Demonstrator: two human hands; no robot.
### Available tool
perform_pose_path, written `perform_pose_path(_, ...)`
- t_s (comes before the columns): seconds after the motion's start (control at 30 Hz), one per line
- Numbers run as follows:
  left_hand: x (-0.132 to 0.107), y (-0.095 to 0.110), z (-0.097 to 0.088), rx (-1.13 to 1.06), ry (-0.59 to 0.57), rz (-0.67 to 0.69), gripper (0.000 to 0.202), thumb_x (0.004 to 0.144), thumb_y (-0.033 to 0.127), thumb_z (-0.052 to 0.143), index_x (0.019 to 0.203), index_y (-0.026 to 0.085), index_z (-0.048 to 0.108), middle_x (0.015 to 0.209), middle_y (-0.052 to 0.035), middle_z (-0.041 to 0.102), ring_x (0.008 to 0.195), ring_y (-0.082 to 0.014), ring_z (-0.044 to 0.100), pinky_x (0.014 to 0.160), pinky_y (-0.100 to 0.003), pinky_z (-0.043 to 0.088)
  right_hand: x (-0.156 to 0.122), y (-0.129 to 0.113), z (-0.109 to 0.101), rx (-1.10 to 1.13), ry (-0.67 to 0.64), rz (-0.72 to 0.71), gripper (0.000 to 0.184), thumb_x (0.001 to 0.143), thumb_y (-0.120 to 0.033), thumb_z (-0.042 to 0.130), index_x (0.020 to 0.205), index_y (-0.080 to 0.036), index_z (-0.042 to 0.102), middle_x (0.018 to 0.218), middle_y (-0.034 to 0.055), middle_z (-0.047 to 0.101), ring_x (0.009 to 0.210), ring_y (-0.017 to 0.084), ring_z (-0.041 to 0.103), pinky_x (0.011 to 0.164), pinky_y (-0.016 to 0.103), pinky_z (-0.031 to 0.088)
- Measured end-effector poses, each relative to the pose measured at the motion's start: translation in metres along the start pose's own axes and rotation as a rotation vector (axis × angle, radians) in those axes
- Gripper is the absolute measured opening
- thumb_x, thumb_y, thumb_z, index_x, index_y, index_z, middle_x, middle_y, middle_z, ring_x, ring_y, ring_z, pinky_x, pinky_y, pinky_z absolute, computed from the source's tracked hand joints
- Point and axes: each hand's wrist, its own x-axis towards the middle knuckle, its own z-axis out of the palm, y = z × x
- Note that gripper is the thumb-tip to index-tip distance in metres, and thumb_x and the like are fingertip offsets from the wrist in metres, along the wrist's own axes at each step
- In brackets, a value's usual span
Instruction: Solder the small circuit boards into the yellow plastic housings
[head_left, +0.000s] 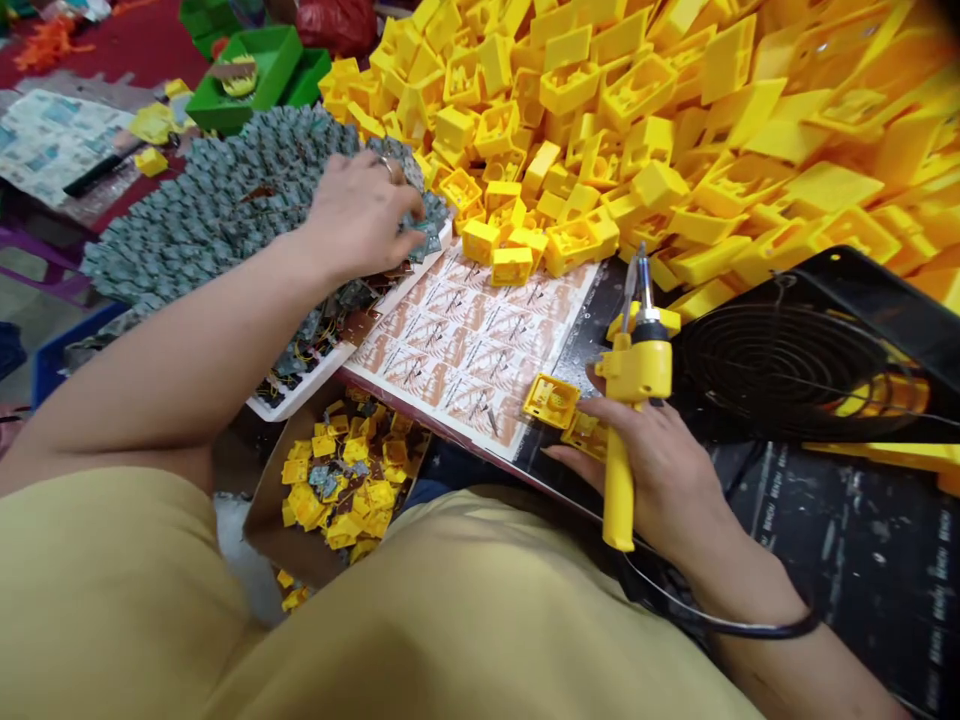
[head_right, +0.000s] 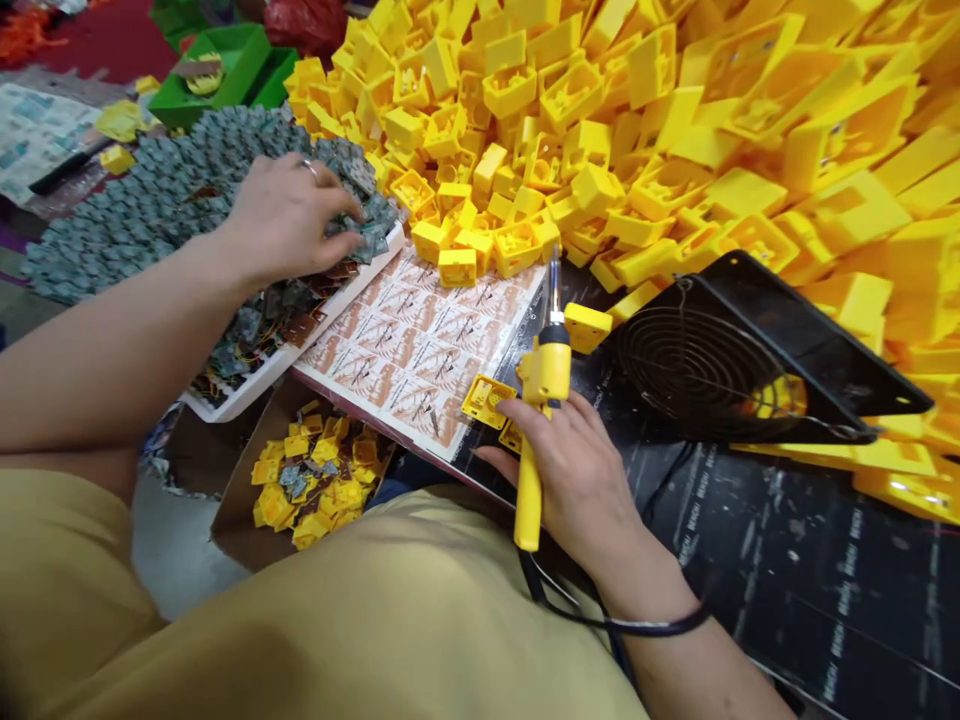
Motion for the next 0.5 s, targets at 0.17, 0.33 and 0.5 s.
perform_pose_path(0.17, -0.006, 0.003, -0.004, -0.003, 0.049, 0.034, 0.033, 0.089, 0.046, 0.052, 0.094, 0.017, 0.067, 0.098, -0.0027, 0.066, 0.095, -0.0181, 0.045, 0.096, -0.049, 0.039, 0.007, -0.001, 0.007, -0.001, -0.052, 0.024, 0.040, 0.089, -0.036, 0.064, 0.121, -0.020, 0.047, 0.090, 0.0064, 0.062, 0.087, 0.023, 0.062, 0.084, 0.042, 0.052)
perform_pose_path(0.33, -0.020, -0.008, -0.035, -0.570, 0.359, 0.006, 0.048, 0.085, 0.043, 0.061, 0.110, 0.003, 0.064, 0.095, -0.0047, 0.066, 0.076, -0.0056, 0.045, 0.075, -0.029, 0.042, 0.005, -0.001, 0.009, -0.002, -0.085, 0.047, 0.039, 0.089, -0.036, 0.064, 0.119, -0.019, 0.047, 0.091, 0.0070, 0.061, 0.086, 0.023, 0.061, 0.078, 0.038, 0.052)
perform_pose_path(0.5, 0.001, 0.023, -0.050, -0.366, -0.028, 0.363, 0.039, 0.086, 0.037, 0.053, 0.111, 0.012, 0.071, 0.090, -0.0006, 0.066, 0.082, -0.0123, 0.060, 0.081, -0.036, 0.048, 0.005, -0.004, 0.011, -0.004, -0.102, 0.045, 0.029, 0.093, -0.027, 0.056, 0.119, -0.019, 0.047, 0.089, 0.0054, 0.062, 0.079, 0.020, 0.062, 0.068, 0.032, 0.052)
